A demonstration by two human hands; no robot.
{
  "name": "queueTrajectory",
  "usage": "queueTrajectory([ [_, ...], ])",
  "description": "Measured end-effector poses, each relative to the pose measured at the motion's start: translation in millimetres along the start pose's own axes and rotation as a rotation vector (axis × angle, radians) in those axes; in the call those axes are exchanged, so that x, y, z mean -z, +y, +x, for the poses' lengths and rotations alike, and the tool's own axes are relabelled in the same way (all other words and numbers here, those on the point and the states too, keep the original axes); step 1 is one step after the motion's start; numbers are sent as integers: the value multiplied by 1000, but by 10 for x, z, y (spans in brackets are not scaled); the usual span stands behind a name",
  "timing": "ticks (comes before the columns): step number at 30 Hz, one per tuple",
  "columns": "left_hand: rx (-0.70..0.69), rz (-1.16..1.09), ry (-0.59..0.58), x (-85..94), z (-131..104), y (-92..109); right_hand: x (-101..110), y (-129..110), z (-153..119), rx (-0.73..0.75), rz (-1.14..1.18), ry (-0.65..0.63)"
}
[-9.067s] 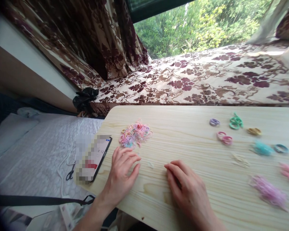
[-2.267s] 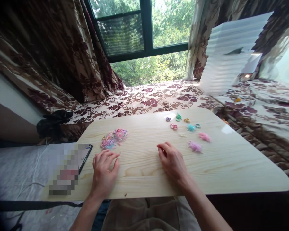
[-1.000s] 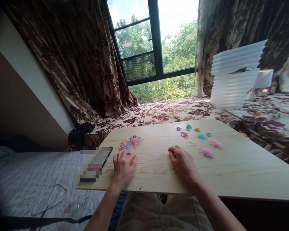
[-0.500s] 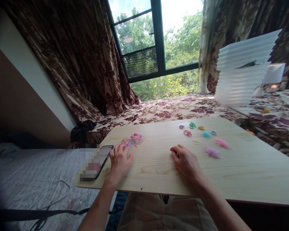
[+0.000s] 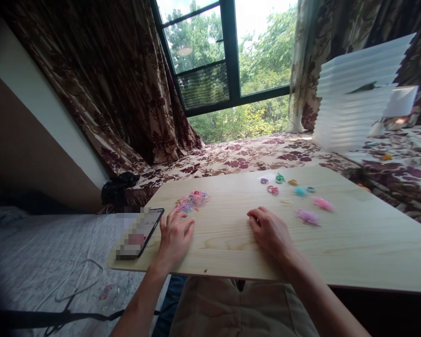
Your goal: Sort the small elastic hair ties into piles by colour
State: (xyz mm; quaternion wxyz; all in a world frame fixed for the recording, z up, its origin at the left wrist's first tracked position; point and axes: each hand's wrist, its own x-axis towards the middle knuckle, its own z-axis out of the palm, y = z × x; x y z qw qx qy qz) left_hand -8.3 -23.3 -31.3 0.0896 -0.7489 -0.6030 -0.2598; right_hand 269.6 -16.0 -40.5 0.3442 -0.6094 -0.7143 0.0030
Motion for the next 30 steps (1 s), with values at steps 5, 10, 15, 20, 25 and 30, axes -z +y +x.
queueTrajectory([
  [5, -125, -120, -52, 43, -115, 208, 4, -11, 1, -1, 3, 5],
  [10, -168, -218, -4, 42, -131, 324, 17, -25, -9, 2, 5, 8],
  [15, -147, -184, 44, 80, -132, 295, 23, -37, -17, -4, 12, -7],
  [20, -174, -137, 14, 80, -173, 287, 26, -45, -19, -15, 20, -17],
  [25, -89, -112, 66, 63, -174, 262, 49, -50, -29, -5, 31, -12],
  [30, -90, -136, 24, 57, -211, 285, 75, -190, -26, 36, 68, -36],
])
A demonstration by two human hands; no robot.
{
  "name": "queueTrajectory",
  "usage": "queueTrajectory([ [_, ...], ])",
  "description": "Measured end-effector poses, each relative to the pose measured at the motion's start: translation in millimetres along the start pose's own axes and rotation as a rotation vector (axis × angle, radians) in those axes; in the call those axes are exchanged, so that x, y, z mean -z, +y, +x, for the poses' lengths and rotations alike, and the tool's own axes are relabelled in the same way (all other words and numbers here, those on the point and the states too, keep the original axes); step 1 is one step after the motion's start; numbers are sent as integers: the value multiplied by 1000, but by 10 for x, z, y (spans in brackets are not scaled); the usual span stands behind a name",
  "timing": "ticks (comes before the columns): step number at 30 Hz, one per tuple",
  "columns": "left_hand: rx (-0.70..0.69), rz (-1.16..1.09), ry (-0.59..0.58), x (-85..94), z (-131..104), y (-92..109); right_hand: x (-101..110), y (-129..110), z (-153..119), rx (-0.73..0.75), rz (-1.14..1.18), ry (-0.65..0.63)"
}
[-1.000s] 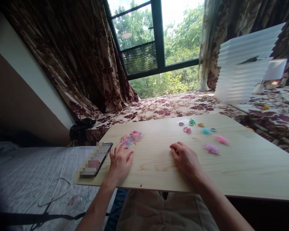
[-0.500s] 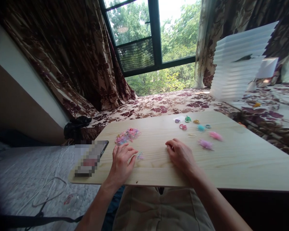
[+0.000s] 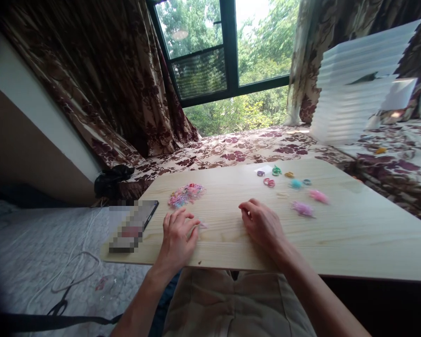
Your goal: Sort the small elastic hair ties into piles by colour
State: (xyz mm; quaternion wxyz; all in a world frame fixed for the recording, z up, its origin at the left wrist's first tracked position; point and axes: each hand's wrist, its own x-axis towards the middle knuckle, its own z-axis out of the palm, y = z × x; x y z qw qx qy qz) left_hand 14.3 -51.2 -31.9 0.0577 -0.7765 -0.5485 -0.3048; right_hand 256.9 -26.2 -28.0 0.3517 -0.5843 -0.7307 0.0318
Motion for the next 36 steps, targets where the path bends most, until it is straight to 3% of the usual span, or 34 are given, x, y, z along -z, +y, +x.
queueTrajectory([
  [7, 35, -29, 20, -53, -57, -24, -266, -410, 92, 119, 107, -186],
  [11, 39, -33, 8, -57, -60, -27, -420, -539, 93, 135, 115, -231],
  [28, 25, -18, 22, -52, -65, -9, -462, -548, 69, 158, 23, -178],
  [36, 57, -16, -2, -40, -72, -6, -376, -484, -22, 136, 19, -161],
])
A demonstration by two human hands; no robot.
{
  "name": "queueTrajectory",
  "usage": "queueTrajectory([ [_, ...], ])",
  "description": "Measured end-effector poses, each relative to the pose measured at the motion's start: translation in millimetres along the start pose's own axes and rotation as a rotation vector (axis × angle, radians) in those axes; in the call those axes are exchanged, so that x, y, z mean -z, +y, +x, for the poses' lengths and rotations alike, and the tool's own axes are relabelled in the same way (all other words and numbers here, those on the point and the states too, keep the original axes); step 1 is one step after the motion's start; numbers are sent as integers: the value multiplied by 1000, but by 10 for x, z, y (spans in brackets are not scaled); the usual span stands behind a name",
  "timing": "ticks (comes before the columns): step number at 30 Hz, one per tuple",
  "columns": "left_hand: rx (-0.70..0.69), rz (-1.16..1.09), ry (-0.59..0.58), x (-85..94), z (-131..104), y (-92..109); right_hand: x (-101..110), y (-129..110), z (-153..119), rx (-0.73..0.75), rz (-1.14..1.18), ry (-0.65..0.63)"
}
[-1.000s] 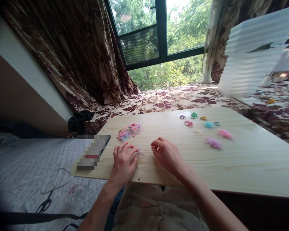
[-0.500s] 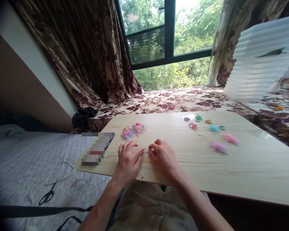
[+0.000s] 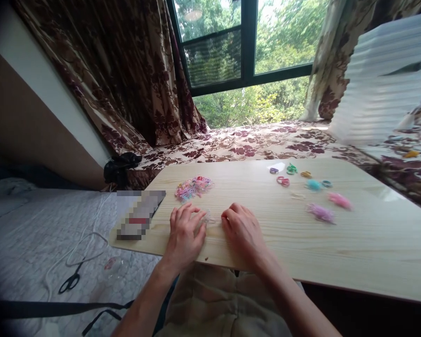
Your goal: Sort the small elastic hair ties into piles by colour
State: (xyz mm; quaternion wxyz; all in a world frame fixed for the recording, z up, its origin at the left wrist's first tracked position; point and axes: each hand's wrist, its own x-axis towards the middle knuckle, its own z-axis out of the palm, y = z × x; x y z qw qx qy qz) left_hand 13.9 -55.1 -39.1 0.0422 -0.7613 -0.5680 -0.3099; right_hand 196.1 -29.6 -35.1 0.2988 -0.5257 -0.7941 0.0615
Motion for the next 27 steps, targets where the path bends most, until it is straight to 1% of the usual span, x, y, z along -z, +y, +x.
queueTrajectory([
  [6, -13, -5, 1, -1, -7, 0, 17, 64, -84, -30, 31, 54],
  [9, -11, -23, 27, -11, -14, -10, 43, 83, -147, -30, 41, 82],
  [11, -8, -43, 52, -12, -20, -13, 85, 98, -199, 5, 27, 107],
  [13, -21, -58, 55, 0, -25, -9, 133, 110, -240, 72, -5, 118],
  [16, -69, -60, 2, 41, -24, 13, 181, 110, -263, 175, -60, 122],
  [18, -83, -52, -37, 67, -17, 31, 192, 99, -262, 215, -74, 127],
  [21, -51, -31, -33, 84, -6, 55, 188, 91, -263, 218, -43, 130],
  [24, -18, -7, -14, 85, 4, 79, 174, 113, -278, 216, 36, 147],
  [27, -7, 15, -31, 88, 20, 109, 155, 163, -297, 234, 104, 110],
])
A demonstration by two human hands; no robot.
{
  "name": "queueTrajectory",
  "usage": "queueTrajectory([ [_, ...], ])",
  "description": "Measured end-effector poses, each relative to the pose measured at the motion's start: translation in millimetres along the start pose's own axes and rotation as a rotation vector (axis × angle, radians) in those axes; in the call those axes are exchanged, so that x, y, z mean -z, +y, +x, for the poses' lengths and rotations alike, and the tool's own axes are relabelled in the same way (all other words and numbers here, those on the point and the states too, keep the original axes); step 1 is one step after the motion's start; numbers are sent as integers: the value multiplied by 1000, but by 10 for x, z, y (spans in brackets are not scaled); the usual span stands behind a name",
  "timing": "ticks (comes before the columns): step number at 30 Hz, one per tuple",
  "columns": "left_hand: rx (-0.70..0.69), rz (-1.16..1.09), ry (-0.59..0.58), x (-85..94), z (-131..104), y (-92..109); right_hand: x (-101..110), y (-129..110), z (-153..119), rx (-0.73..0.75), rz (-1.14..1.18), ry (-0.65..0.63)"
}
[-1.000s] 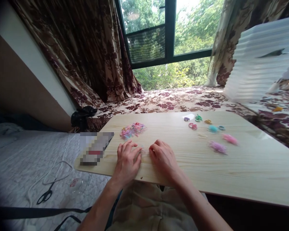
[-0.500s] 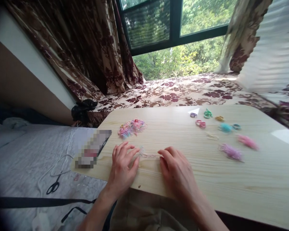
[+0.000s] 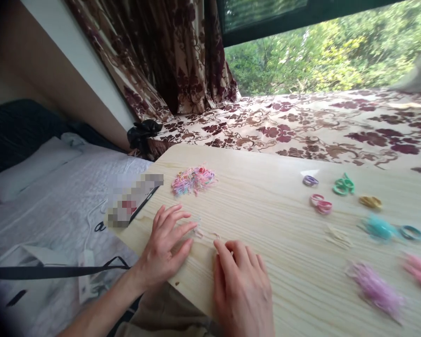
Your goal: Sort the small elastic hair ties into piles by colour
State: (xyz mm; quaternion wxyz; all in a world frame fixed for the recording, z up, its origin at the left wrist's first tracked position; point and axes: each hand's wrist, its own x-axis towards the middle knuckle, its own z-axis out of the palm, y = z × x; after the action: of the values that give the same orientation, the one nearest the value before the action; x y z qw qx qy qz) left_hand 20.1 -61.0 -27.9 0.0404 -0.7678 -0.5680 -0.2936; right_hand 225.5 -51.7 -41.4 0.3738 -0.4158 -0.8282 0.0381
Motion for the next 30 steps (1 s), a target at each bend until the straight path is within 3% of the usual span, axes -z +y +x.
queueTrajectory([
  [11, 74, 9, -45, 12, 15, 9, 27, -4, -6, -127, 156, -93],
  [17, 71, -86, -39, 32, 13, 5, 16, 45, 23, -112, 140, -26],
  [24, 63, -124, -60, -23, -14, -30, 27, 17, 98, -268, 131, 78],
  [30, 41, -164, -18, -53, -29, -51, 74, -53, 146, -222, 22, 14],
])
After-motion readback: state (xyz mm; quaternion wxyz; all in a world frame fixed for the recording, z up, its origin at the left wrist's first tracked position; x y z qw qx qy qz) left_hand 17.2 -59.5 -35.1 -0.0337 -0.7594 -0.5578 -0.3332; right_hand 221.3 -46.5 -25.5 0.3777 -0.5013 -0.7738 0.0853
